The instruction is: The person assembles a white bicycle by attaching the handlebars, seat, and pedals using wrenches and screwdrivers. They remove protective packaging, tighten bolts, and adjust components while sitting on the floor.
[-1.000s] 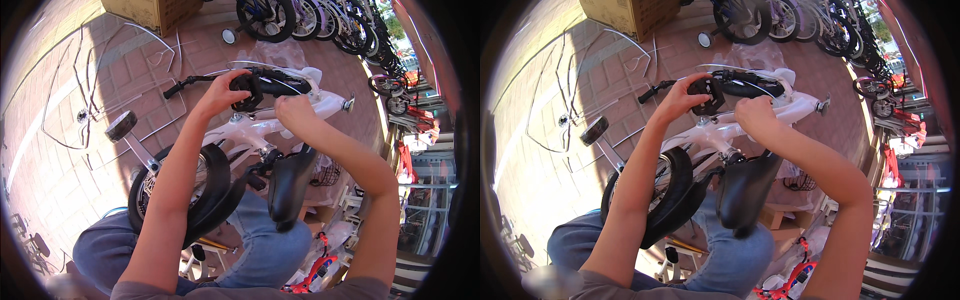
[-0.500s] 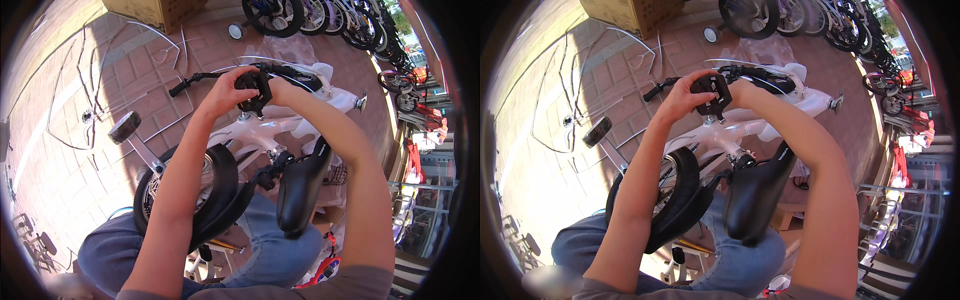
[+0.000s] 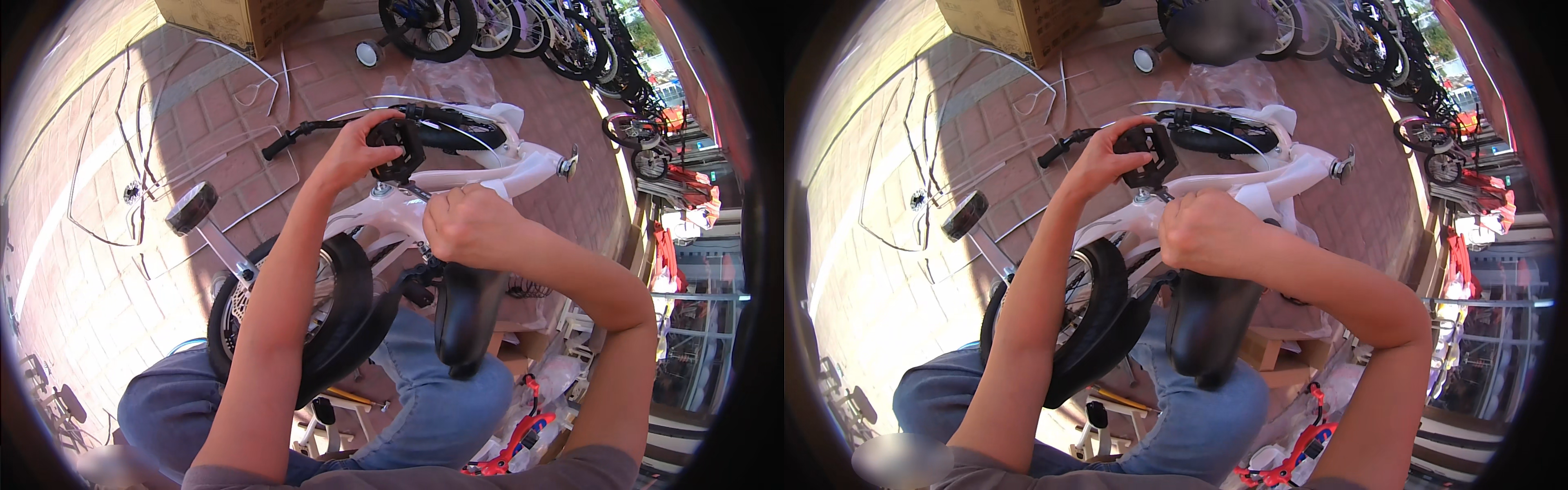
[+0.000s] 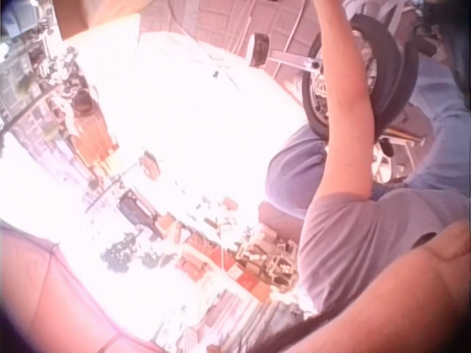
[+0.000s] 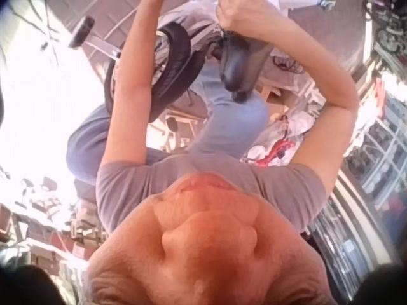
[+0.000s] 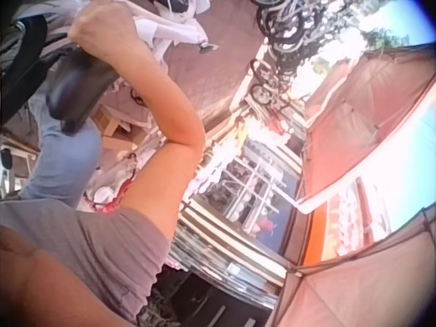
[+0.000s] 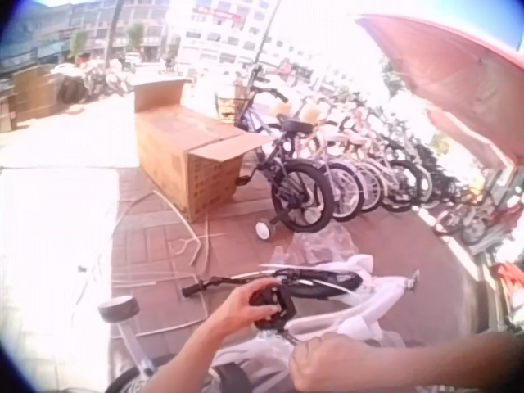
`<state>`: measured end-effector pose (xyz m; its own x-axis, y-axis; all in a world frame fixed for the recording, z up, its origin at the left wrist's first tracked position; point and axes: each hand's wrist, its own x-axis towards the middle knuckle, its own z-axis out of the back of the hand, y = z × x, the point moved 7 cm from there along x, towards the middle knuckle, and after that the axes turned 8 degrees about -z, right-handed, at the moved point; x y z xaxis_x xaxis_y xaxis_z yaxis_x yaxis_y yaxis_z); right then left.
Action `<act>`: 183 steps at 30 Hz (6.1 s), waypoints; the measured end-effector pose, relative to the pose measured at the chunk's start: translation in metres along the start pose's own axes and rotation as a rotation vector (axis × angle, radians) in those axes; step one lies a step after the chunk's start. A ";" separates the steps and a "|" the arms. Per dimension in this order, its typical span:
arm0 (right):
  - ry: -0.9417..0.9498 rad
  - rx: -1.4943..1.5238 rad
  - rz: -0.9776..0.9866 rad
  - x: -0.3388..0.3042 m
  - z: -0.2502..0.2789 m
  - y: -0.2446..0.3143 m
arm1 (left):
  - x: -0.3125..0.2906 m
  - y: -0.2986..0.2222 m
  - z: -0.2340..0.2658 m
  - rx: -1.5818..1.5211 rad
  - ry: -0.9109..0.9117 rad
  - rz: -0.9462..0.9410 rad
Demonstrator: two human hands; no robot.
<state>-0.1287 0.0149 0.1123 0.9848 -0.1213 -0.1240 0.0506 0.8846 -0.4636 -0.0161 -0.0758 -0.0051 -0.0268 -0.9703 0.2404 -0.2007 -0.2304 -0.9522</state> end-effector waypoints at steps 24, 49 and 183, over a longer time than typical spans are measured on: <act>0.114 1.466 -0.299 0.068 -0.211 -0.056 | -0.001 0.004 0.002 -0.092 0.038 0.009; -0.038 -0.004 -0.197 -0.010 -0.013 -0.008 | -0.002 -0.005 0.000 0.042 0.005 0.005; 0.202 0.919 -0.562 0.085 -0.189 -0.030 | -0.033 0.115 0.042 0.760 0.243 -0.064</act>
<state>-0.0774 -0.1069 -0.0501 0.7414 -0.6100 -0.2797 0.6710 0.6678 0.3221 0.0026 -0.0732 -0.1304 -0.2680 -0.9304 0.2500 0.5106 -0.3572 -0.7821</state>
